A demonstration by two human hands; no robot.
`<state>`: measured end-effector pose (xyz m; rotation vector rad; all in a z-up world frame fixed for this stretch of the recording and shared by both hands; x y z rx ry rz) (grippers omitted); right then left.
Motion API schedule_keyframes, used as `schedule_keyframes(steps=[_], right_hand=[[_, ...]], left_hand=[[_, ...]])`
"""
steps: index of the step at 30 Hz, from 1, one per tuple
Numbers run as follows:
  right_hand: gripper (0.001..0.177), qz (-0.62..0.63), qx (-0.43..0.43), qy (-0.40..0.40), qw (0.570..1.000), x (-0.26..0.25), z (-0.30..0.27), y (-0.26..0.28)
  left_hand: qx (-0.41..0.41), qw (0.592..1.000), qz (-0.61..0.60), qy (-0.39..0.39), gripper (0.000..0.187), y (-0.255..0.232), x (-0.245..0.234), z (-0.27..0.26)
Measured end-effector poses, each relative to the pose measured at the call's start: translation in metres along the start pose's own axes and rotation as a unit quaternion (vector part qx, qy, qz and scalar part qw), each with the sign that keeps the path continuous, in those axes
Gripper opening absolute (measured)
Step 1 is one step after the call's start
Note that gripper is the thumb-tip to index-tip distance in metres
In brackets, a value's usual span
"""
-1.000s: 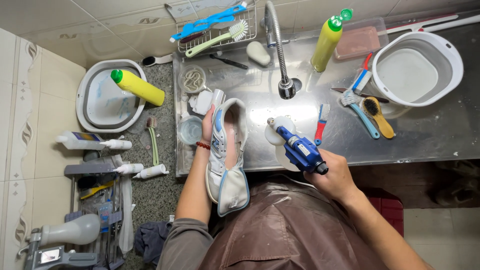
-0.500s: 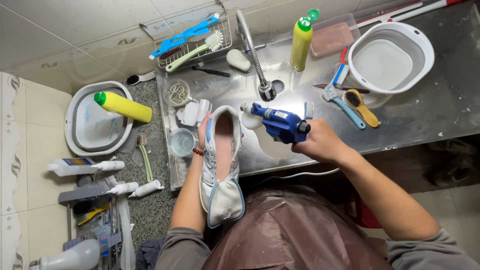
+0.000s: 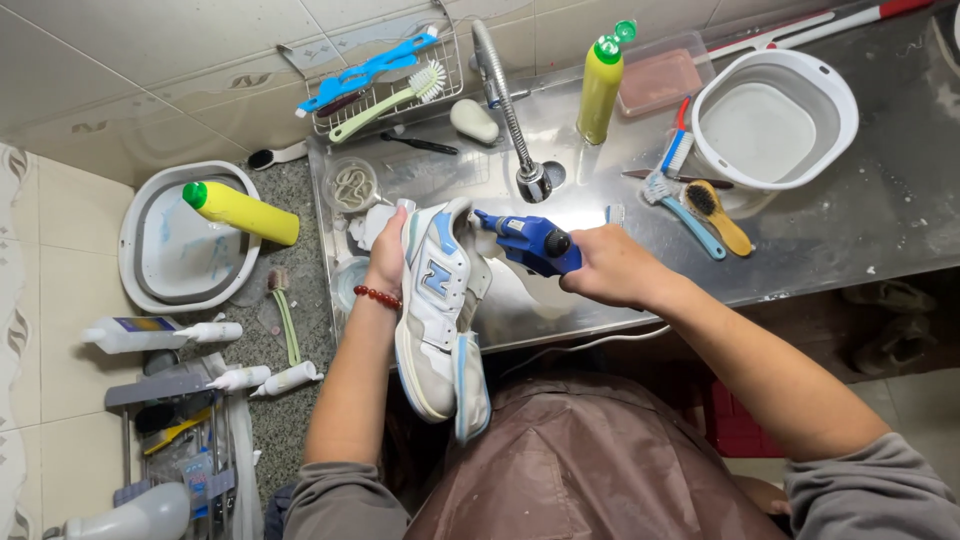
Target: The person rinses a white and blue sneaker under a running tap in a sink, scrubbing it by hand. They then use a blue air blower tool to dry the shoe, directing the airflow into the interior and over the exterior surfaces.
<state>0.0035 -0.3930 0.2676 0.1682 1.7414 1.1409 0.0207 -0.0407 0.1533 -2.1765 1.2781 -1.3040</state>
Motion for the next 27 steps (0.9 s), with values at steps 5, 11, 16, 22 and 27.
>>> schedule_keyframes(steps=[5, 11, 16, 22, 27], right_hand=[[0.037, 0.003, 0.020, 0.025, 0.999, 0.001, -0.010, 0.012], [0.038, 0.052, -0.006, 0.036, 0.998, 0.001, -0.029, 0.024], [0.037, 0.052, -0.026, 0.034, 0.998, 0.005, -0.039, 0.028], [0.032, 0.044, 0.008, 0.007, 0.999, 0.017, -0.045, 0.022], [0.033, 0.091, 0.023, -0.003, 0.996, 0.040, -0.043, -0.002]], left_hand=[[0.025, 0.999, 0.026, -0.040, 0.046, -0.003, -0.012, -0.001], [0.101, 0.994, 0.017, -0.038, 0.044, -0.014, -0.009, -0.002], [0.221, 0.970, 0.098, -0.017, 0.050, -0.034, 0.004, 0.001], [0.456, 0.874, 0.168, -0.001, 0.071, -0.065, 0.021, 0.004], [0.498, 0.843, 0.189, 0.080, 0.083, -0.082, 0.047, 0.003]])
Point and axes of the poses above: each hand's wrist, its own z-axis towards the middle knuckle, its own x-axis out of the palm, y = z × x, the point moved 1 cm from there along z, towards the middle knuckle, and after that the axes turned 7 degrees about -x, right-handed, at the moved point
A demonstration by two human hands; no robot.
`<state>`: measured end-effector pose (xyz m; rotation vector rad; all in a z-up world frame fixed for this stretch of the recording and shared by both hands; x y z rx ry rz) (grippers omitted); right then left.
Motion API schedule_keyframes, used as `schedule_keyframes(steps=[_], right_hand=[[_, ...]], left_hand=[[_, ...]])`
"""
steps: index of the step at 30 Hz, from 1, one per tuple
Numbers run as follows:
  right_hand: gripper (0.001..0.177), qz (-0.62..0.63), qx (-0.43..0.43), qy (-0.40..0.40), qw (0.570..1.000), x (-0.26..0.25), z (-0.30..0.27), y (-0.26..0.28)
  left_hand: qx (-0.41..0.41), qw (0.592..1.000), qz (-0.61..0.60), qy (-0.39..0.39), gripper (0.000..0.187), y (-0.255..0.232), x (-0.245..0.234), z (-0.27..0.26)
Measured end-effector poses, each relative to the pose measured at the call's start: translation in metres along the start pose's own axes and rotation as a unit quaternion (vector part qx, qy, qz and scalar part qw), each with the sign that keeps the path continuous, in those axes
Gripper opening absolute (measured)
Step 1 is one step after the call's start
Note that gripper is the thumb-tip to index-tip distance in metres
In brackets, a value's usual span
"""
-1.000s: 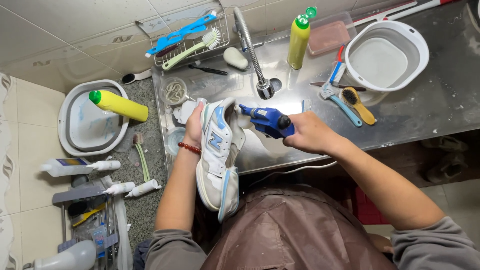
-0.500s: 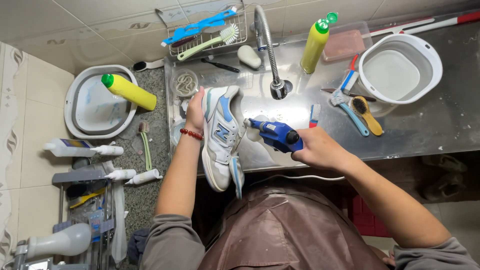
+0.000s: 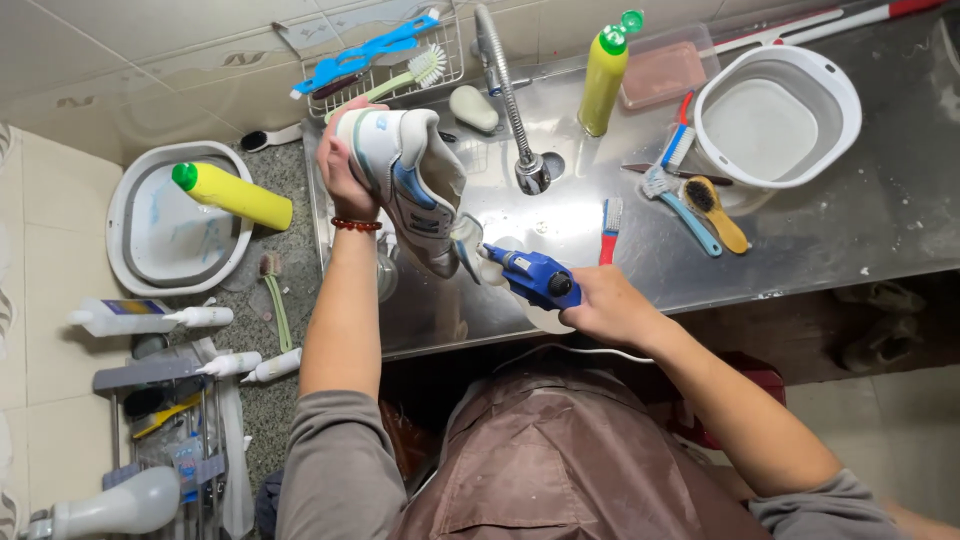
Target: The person rinses a white and blue sneaker under a running tap in a sink, scrubbing it by hand. They then use a blue air blower tool to dry the shoe, directing the airflow into the interior and over the exterior surfaces.
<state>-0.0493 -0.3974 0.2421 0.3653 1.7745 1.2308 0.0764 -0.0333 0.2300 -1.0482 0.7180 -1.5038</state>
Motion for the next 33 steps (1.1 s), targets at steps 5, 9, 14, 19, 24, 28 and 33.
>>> schedule_keyframes(steps=[5, 9, 14, 19, 24, 28, 33], right_hand=[[0.034, 0.028, 0.016, -0.026, 0.999, 0.015, 0.003, -0.014], [0.036, 0.042, 0.002, -0.054, 0.998, 0.019, 0.008, -0.011], [0.037, 0.043, 0.004, -0.063, 0.997, 0.007, 0.017, 0.004], [0.038, 0.077, -0.017, -0.034, 0.996, -0.001, 0.009, 0.020], [0.039, 0.079, -0.016, -0.024, 0.996, 0.014, -0.002, 0.004], [0.041, 0.034, -0.031, -0.043, 0.998, 0.024, -0.020, -0.020], [0.033, -0.045, -0.249, 0.003, 0.967, -0.083, 0.000, 0.119]], left_hand=[[-0.018, 0.999, -0.047, -0.013, 0.087, 0.013, -0.014, 0.011], [-0.084, 0.972, -0.217, -0.031, 0.086, 0.025, -0.031, 0.018], [-0.077, 0.957, -0.280, -0.017, 0.084, 0.031, -0.046, 0.017], [-0.052, 0.965, -0.256, 0.000, 0.086, 0.025, -0.046, 0.022], [-0.043, 0.950, -0.307, 0.020, 0.084, -0.010, -0.018, 0.016], [-0.042, 0.948, -0.314, 0.038, 0.082, -0.026, -0.014, 0.009], [-0.049, 0.976, -0.208, 0.043, 0.086, 0.006, -0.043, -0.015]])
Point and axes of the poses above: each hand's wrist, its own z-axis towards the middle knuckle, its own x-axis out of the palm, y = z × x, the point moved 1 cm from there along z, towards the middle knuckle, and after that the axes turned 7 degrees about -x, right-handed, at the moved point
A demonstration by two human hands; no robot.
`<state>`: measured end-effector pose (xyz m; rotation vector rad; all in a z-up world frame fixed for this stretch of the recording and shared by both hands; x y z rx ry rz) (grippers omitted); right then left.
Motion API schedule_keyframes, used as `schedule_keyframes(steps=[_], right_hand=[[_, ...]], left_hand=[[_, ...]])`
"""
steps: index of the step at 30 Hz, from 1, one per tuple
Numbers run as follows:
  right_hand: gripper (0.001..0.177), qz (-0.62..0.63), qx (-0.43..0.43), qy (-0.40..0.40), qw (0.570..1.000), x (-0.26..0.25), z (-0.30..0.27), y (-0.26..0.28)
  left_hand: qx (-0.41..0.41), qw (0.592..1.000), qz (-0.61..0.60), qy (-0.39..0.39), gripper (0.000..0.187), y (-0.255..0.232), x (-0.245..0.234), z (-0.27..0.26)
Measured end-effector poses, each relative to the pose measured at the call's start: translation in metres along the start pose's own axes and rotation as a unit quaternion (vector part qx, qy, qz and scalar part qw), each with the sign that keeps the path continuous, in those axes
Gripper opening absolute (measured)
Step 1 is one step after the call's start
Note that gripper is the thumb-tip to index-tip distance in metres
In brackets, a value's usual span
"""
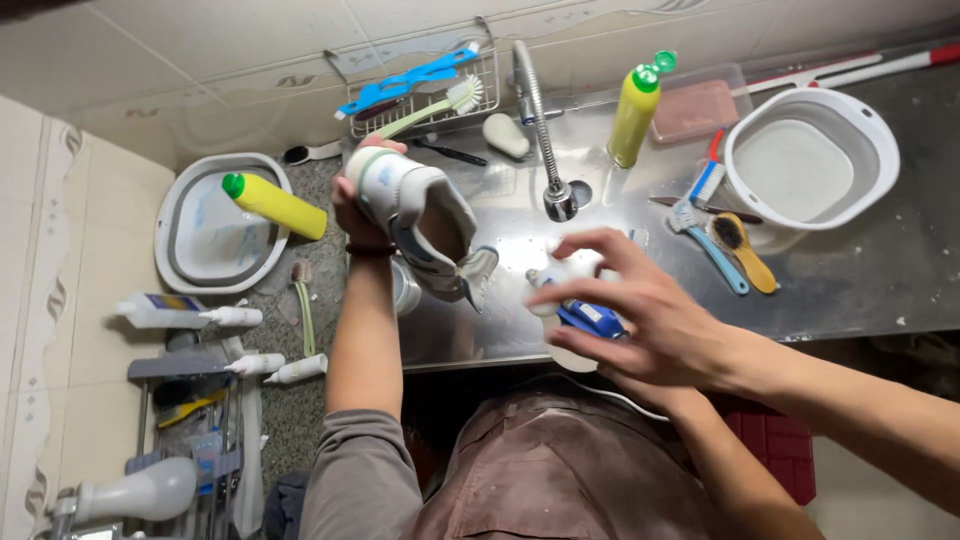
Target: The person rinses a white and blue sneaker under a running tap in a sink, scrubbing it by hand. They then use a blue air blower tool to dry the shoe, directing the airflow into the interior and over the exterior surfaces.
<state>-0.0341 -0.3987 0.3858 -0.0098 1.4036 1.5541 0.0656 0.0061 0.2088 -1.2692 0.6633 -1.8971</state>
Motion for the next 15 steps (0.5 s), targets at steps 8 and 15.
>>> schedule_keyframes(steps=[8, 15], right_hand=[[0.034, -0.097, 0.000, 0.027, 0.995, 0.092, 0.101, -0.052], [0.033, 0.043, 0.106, 0.191, 0.975, 0.049, 0.103, -0.098]], left_hand=[[-0.043, 0.997, 0.001, -0.061, 0.083, 0.028, 0.018, -0.026], [0.042, 0.982, 0.161, -0.086, 0.083, 0.020, 0.069, -0.025]])
Point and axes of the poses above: each hand's wrist, its own z-axis towards the middle knuckle, its own x-axis out of the palm, y = z × x, the point moved 1 cm from there along z, towards the middle knuckle, and after that the axes turned 7 degrees about -x, right-handed, at the moved point
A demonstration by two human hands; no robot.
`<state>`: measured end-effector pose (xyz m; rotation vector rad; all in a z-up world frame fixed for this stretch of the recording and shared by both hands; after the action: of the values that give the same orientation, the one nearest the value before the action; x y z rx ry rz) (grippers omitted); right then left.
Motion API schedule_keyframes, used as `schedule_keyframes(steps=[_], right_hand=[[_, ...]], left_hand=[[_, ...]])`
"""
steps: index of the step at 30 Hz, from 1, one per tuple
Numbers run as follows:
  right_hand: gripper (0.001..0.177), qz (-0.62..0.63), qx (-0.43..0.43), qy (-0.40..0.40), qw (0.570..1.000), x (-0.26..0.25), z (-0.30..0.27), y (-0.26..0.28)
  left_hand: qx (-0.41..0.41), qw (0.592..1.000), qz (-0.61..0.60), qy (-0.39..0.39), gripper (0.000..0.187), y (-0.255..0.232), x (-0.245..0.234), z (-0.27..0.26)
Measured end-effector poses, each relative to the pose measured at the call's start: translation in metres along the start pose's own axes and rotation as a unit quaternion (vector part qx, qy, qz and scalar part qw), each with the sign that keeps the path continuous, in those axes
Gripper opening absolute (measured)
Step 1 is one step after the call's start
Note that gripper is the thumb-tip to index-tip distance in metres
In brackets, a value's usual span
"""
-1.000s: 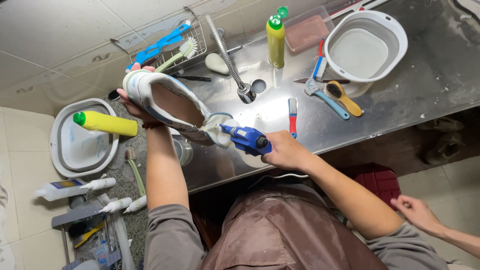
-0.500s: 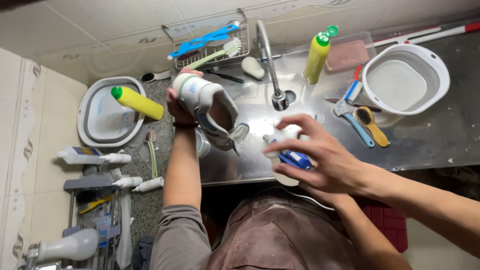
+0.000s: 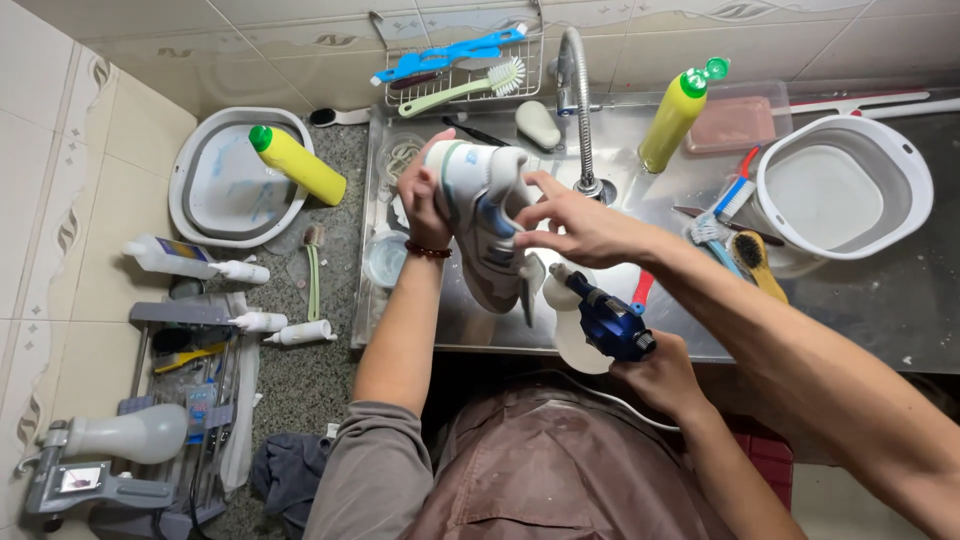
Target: The person rinses a white and blue sneaker under a running tap in a sink, scrubbing it by hand. They then use a blue air blower tool to dry the shoe, directing the airflow into the interior and over the exterior surfaces.
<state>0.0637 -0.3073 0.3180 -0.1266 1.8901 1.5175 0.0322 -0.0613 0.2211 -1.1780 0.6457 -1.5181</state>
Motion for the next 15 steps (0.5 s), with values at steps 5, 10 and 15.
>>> schedule_keyframes(steps=[5, 10, 15], right_hand=[[0.035, 0.032, -0.085, 0.055, 0.994, -0.013, -0.024, -0.066], [0.038, 0.174, 0.022, 0.094, 0.980, -0.001, -0.048, -0.097], [0.029, 0.201, -0.075, -0.027, 0.976, 0.005, -0.060, -0.103]], left_hand=[[0.019, 0.987, 0.142, -0.076, 0.074, 0.006, 0.043, -0.019], [-0.060, 0.980, 0.135, -0.135, 0.062, 0.015, 0.068, -0.040], [-0.058, 0.952, 0.235, -0.188, 0.058, 0.024, 0.069, -0.053]])
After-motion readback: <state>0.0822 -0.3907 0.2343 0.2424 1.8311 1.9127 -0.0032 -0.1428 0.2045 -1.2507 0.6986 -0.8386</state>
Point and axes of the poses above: each hand's wrist, its own z-axis towards the middle knuckle, its own x-axis out of the palm, y = z × x, the point moved 1 cm from there along z, towards the middle knuckle, and after that the axes turned 7 degrees about -x, right-handed, at the moved point
